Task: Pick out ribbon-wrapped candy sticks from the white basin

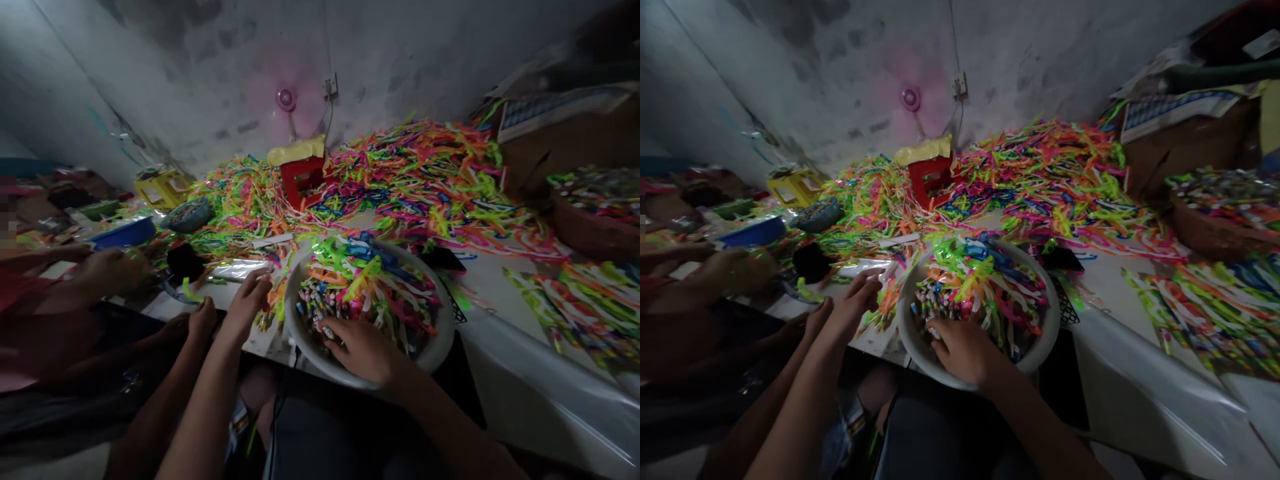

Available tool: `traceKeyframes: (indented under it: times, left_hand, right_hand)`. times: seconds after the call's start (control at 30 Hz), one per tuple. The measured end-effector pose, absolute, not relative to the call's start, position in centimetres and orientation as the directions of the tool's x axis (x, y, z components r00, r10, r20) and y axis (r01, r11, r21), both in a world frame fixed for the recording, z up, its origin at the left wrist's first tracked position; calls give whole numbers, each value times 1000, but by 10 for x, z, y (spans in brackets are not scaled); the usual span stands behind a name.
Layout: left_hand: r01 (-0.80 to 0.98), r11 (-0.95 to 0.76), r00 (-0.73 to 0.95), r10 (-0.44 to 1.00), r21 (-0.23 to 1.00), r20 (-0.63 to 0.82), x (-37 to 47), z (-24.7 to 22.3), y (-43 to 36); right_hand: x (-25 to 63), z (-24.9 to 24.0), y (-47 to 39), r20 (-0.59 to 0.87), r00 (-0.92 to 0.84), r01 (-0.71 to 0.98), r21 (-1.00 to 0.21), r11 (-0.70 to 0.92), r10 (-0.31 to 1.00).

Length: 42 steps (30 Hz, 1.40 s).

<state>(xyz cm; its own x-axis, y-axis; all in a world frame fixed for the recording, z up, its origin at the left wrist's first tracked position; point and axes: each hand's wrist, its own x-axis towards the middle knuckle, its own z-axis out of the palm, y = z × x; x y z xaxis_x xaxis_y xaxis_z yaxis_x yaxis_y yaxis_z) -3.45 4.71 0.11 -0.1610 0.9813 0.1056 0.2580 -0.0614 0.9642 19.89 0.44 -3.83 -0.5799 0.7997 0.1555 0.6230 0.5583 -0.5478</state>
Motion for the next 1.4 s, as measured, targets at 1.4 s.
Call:
traceKeyframes:
  times: [1.4]
  left_hand:
    - [394, -469, 416, 858, 790, 302, -20, -37, 146]
  right_hand:
    - [194, -43, 9, 90, -554, 683, -519, 514, 827]
